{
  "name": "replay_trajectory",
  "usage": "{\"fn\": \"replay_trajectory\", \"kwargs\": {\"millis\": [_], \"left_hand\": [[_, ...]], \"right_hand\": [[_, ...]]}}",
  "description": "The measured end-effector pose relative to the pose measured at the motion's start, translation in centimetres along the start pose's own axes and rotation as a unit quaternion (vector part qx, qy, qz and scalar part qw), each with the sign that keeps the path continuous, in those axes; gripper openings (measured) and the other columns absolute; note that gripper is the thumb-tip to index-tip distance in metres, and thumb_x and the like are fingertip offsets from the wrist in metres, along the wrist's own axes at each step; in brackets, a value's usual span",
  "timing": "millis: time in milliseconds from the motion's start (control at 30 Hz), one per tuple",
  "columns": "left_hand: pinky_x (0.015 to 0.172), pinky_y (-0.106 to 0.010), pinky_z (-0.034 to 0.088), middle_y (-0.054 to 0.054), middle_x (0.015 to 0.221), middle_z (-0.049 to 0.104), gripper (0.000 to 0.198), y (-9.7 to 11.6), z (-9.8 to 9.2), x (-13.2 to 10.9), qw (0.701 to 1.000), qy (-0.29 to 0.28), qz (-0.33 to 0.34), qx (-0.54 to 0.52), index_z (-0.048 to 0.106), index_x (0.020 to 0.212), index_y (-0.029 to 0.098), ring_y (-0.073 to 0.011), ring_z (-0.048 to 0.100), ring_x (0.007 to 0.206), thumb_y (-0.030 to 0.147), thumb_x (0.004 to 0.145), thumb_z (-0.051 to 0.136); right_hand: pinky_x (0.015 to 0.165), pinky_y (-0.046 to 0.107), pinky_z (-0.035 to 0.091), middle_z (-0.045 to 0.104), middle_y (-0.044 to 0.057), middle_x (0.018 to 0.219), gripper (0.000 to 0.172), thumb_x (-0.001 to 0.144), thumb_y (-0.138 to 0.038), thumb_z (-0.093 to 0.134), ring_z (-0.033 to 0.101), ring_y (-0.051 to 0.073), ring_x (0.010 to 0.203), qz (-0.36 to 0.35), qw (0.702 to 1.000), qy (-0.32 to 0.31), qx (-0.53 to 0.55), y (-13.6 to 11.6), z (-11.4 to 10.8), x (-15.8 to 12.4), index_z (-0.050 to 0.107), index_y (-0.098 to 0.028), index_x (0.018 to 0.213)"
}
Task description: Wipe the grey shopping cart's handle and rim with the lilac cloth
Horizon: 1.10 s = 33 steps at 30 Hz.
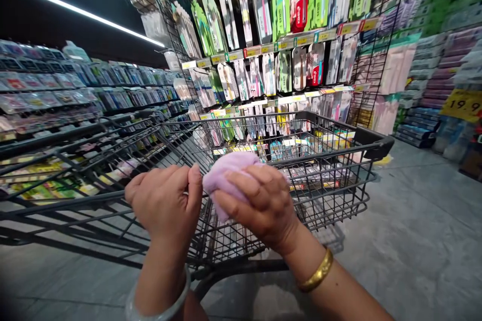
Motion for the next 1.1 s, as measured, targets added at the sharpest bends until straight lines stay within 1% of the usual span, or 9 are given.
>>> {"fn": "replay_trajectory", "kwargs": {"millis": [100,167,300,400,600,767,867,967,1100], "left_hand": [[0.076,-0.039,0.028,0.002,0.057,0.052,0.038,0.1,-0.1,-0.1,1.0,0.0,0.001,-0.011,0.047,0.06,0.023,-0.0183,0.043,0.064,0.033,0.097,0.051],[0.077,-0.039,0.029,0.002,0.058,0.054,0.037,0.3,-0.1,-0.1,1.0,0.003,-0.004,-0.03,0.049,0.061,0.023,-0.0182,0.045,0.065,0.032,0.096,0.052],[0.086,-0.041,0.033,0.0,0.068,0.065,0.028,0.7,-0.1,-0.4,0.995,0.018,-0.033,-0.092,0.061,0.069,0.023,-0.0189,0.055,0.073,0.029,0.096,0.054],[0.1,-0.045,0.032,0.0,0.078,0.071,0.025,0.7,-0.2,-0.6,0.988,0.033,-0.056,-0.137,0.069,0.078,0.024,-0.0187,0.061,0.08,0.028,0.096,0.053],[0.109,-0.048,0.027,0.002,0.081,0.073,0.022,0.4,-0.1,-0.9,0.985,0.044,-0.055,-0.155,0.071,0.08,0.025,-0.0183,0.064,0.082,0.027,0.095,0.055],[0.101,-0.044,0.032,0.001,0.072,0.069,0.018,0.5,0.3,-0.9,0.993,0.069,-0.029,-0.091,0.063,0.073,0.023,-0.0194,0.058,0.075,0.028,0.091,0.059],[0.1,-0.044,0.032,0.001,0.069,0.067,0.02,0.3,0.5,-0.9,0.993,0.088,-0.028,-0.068,0.058,0.069,0.023,-0.0197,0.054,0.072,0.027,0.089,0.06],[0.101,-0.044,0.033,0.0,0.069,0.067,0.022,-0.2,0.8,-0.8,0.994,0.085,-0.036,-0.059,0.056,0.067,0.023,-0.0196,0.053,0.072,0.027,0.089,0.06],[0.104,-0.047,0.031,-0.001,0.07,0.067,0.024,-1.0,1.2,-0.8,0.994,0.078,-0.058,-0.054,0.055,0.066,0.023,-0.0203,0.053,0.074,0.029,0.09,0.058]], "right_hand": [[0.099,0.048,0.051,0.06,0.006,0.124,0.037,0.082,-0.016,0.073,0.058,0.025,0.115,0.125,0.991,0.038,0.001,2.3,-1.1,0.7,0.063,-0.027,0.116],[0.099,0.049,0.05,0.06,0.008,0.124,0.035,0.083,-0.012,0.069,0.058,0.026,0.116,0.177,0.983,0.05,0.006,2.3,-1.3,0.8,0.063,-0.025,0.115],[0.099,0.049,0.048,0.062,0.005,0.118,0.034,0.082,-0.006,0.063,0.056,0.025,0.113,0.104,0.993,0.018,0.046,-1.1,-0.2,0.7,0.066,-0.026,0.109],[0.093,0.046,0.049,0.063,0.005,0.115,0.029,0.083,-0.008,0.06,0.056,0.024,0.107,0.085,0.992,-0.014,0.094,-2.2,0.6,0.2,0.067,-0.024,0.106],[0.086,0.045,0.047,0.067,0.005,0.11,0.017,0.086,-0.017,0.065,0.06,0.024,0.101,0.001,0.997,-0.053,0.061,-0.6,0.0,0.0,0.066,-0.022,0.102],[0.086,0.047,0.046,0.067,0.007,0.11,0.02,0.084,-0.015,0.061,0.059,0.026,0.102,0.06,0.994,-0.054,0.07,-0.7,0.1,-0.7,0.066,-0.02,0.103],[0.087,0.047,0.045,0.067,0.007,0.112,0.022,0.085,-0.016,0.059,0.058,0.027,0.104,0.061,0.991,-0.083,0.079,-1.0,0.2,-1.0,0.067,-0.02,0.105],[0.088,0.045,0.045,0.067,0.006,0.115,0.026,0.087,-0.018,0.063,0.059,0.026,0.106,0.046,0.991,-0.113,0.059,0.1,-0.7,-0.7,0.065,-0.022,0.112],[0.087,0.041,0.045,0.067,0.004,0.113,0.033,0.085,-0.016,0.068,0.06,0.023,0.107,0.052,0.993,-0.106,0.028,1.9,-2.0,-0.7,0.063,-0.026,0.116]]}}
Point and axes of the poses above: each hand's wrist, its own x-axis towards the middle knuckle, its own z-axis out of the palm, y = z × x, the point moved 5 cm from there along x, towards the middle knuckle
